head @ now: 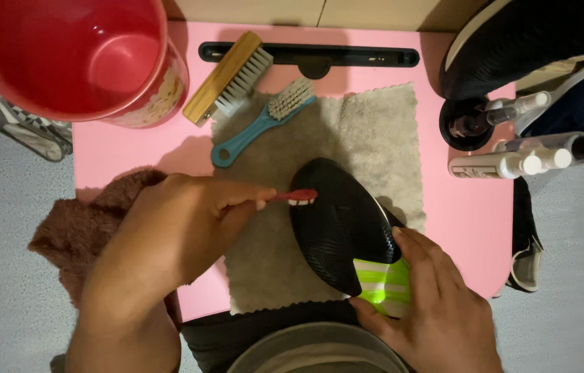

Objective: The person cleans the sole of a shoe using a small brush and then wipes the area with a cloth.

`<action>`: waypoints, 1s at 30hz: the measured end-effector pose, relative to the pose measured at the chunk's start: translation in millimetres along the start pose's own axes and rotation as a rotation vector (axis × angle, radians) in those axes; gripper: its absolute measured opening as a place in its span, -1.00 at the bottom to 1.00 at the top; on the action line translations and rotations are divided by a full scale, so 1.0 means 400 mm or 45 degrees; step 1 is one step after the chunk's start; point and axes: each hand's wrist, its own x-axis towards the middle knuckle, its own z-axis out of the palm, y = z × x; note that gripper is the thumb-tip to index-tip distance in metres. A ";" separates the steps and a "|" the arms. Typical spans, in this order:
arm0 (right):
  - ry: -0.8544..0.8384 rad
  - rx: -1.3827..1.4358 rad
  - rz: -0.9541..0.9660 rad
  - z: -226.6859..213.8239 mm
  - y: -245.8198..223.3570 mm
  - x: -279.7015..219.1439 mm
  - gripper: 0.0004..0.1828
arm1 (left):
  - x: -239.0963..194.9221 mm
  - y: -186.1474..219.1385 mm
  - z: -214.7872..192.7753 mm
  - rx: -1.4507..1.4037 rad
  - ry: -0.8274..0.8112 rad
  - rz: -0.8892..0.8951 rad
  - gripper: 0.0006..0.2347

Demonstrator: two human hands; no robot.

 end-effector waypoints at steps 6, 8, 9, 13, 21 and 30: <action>0.064 -0.039 -0.072 0.001 0.008 0.001 0.07 | 0.023 -0.002 0.031 0.010 0.273 0.151 -0.74; 0.057 -0.016 -0.061 -0.002 0.005 0.001 0.07 | 0.012 0.017 0.010 -0.029 0.159 0.053 -0.74; 0.049 0.008 -0.053 -0.004 0.005 -0.001 0.07 | 0.007 0.027 0.000 -0.068 0.045 -0.047 -0.73; 0.041 -0.016 0.008 0.008 0.007 -0.010 0.12 | 0.021 0.022 0.024 -0.076 0.285 -0.018 -0.75; -0.178 0.161 0.169 0.002 0.011 -0.006 0.12 | 0.005 0.080 0.005 -0.366 0.242 -0.080 -0.75; -0.100 0.168 0.067 -0.016 0.021 -0.008 0.06 | -0.067 0.115 0.004 -0.230 0.253 -0.050 -0.65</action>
